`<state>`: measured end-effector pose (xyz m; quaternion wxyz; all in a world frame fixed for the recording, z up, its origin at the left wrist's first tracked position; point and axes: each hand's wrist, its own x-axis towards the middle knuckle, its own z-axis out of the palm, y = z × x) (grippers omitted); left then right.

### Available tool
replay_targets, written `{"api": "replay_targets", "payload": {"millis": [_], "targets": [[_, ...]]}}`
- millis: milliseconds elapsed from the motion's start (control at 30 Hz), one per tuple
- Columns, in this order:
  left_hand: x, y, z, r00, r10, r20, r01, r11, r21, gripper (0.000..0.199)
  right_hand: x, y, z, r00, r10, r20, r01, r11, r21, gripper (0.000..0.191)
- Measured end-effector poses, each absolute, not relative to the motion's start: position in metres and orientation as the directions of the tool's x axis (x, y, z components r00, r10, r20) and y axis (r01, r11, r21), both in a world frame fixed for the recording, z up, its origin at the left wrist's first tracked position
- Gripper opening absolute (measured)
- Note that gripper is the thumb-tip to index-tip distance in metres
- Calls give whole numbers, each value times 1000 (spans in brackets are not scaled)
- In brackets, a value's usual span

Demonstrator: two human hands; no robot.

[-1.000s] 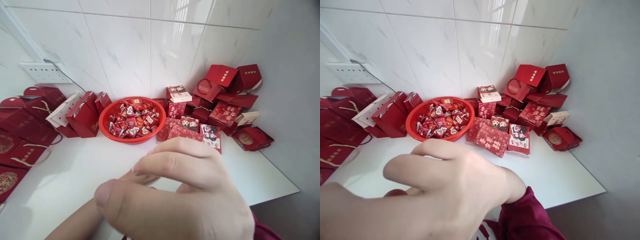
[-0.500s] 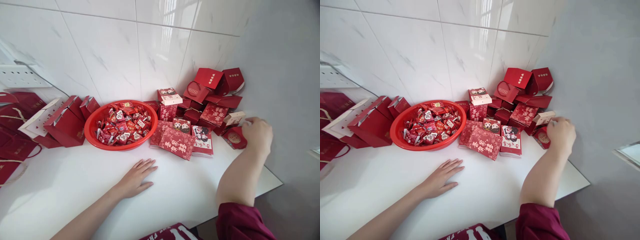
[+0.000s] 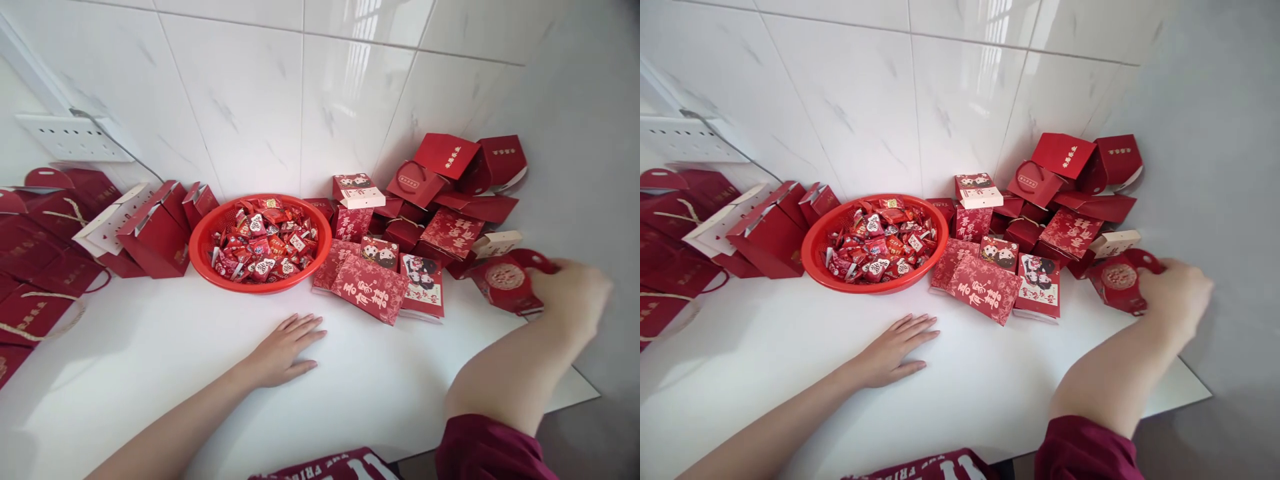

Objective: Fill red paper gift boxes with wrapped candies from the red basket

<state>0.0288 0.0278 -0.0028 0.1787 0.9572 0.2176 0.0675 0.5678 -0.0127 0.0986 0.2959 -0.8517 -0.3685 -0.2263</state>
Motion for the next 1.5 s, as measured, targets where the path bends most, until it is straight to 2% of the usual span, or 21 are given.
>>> {"api": "replay_targets", "payload": {"millis": [33,100,200,267,333,400,433,500,633,800,933,1033,1133,1200,1267,1333,1433,1500], "targets": [[30,26,-4,891,447,75,396,-849,350,59,554,-17,112,680,431,593,705,-607,-366,24],[31,23,-4,864,467,188,407,-868,284,49,513,-25,138,661,382,646,731,-522,-439,24],[26,21,14,737,431,520,421,-895,145,32,432,-31,163,546,455,704,823,-134,-551,24],[18,21,38,575,356,736,440,-894,88,35,379,-30,167,329,570,753,860,149,-488,23],[8,21,67,372,270,888,451,-889,81,39,334,-26,164,12,687,727,849,376,-370,15],[-2,20,92,255,218,942,438,-894,88,40,297,-21,154,-371,719,588,710,628,-320,16],[-5,19,101,262,216,941,430,-899,87,40,281,-18,149,-526,674,520,623,721,-305,17],[-11,18,112,391,248,887,396,-915,81,39,255,-15,138,-727,546,417,486,838,-248,14],[-14,18,116,691,325,646,337,-935,110,34,228,-14,122,-858,407,313,379,913,-151,7],[-13,17,118,808,324,492,293,-946,143,32,229,-19,118,-894,386,227,333,912,-239,4],[-4,12,117,896,398,197,344,-902,260,23,231,-19,119,-909,402,114,353,884,-305,6],[2,11,109,894,445,41,408,-851,332,10,223,-16,111,-929,368,35,344,894,-287,6],[3,13,104,870,494,-1,470,-827,308,6,213,-14,101,-924,382,15,369,903,-220,10],[1,15,104,847,532,-11,511,-808,293,7,209,-13,98,-924,381,35,363,903,-228,3],[-1,16,106,830,557,-28,540,-789,294,8,209,-13,99,-921,386,56,353,885,-303,23],[-2,16,108,825,563,-40,548,-783,294,11,211,-13,103,-891,450,56,394,831,-393,38],[-4,16,113,820,571,-27,552,-779,298,12,216,-14,107,-792,611,2,554,719,-419,27],[-6,16,117,812,583,-29,558,-762,329,11,217,-14,106,-762,646,-38,605,690,-397,17]]}}
